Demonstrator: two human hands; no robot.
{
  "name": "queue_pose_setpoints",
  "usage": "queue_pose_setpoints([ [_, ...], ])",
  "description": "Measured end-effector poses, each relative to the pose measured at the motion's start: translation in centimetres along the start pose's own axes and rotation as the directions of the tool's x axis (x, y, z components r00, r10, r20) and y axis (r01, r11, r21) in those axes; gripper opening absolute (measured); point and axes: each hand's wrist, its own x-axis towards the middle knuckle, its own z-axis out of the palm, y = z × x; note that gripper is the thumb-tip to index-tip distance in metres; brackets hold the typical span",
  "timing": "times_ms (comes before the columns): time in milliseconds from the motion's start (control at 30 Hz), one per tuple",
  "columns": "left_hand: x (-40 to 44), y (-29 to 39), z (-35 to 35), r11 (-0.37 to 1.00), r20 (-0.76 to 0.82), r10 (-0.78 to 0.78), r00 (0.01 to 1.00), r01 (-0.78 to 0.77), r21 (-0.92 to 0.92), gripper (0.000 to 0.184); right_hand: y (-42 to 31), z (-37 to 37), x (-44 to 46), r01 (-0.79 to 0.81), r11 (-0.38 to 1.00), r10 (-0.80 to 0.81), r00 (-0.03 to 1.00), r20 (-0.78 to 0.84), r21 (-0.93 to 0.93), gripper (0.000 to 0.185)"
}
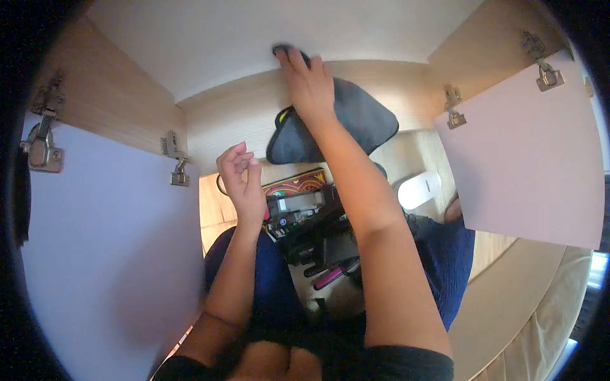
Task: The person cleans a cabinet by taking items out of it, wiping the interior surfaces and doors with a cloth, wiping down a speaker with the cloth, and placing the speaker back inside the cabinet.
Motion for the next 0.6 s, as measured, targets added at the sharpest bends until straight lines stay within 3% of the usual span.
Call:
queue_pose_setpoints([
  [67, 0.0, 0.3, 0.2, 0.999, 0.015, 0.043, 0.999, -0.042, -0.014, 0.032, -0.3, -1.1, 1.3, -0.014, 1.0, 0.014, 0.997, -0.073, -0.004, 0.048],
  [233, 0.5, 0.4, -0.3, 0.999, -0.022, 0.01, 1.0, -0.008, 0.049, 0.031, -0.6, -0.1, -0.6, 0.0, 1.0, 0.001, 1.0, -0.028, 0.028, 0.053],
  [300, 0.2, 0.3, 0.0, 1.0, -0.023, 0.029, 0.999, -0.029, -0.007, 0.031, -0.2, -0.4, 0.5, -0.096, 0.994, 0.092, 0.994, -0.067, -0.06, 0.056],
  [333, -0.1, 0.2, -0.1, 1.0, -0.024, 0.019, 1.0, -0.019, -0.002, 0.031, 0.6, -0.3, 0.8, -0.08, 0.997, 0.08, 0.988, -0.129, 0.001, 0.058],
  [500, 0.3, -0.1, 0.3, 1.0, -0.001, 0.0, 1.0, 0.0, -0.03, 0.031, -0.8, -0.6, 1.0, -0.075, 0.997, 0.078, 0.994, -0.074, 0.033, 0.058],
  [567, 0.2, 0.0, 0.4, 0.999, 0.021, 0.014, 1.0, -0.013, -0.029, 0.03, -2.4, -1.6, 2.8, 0.089, 0.995, -0.075, 0.972, -0.223, 0.052, 0.058],
  [600, 0.0, 0.1, 0.3, 0.999, 0.039, 0.026, 0.999, -0.024, -0.026, 0.03, -2.9, -0.9, 3.4, 0.094, 0.995, -0.086, 0.972, -0.22, 0.026, 0.058],
])
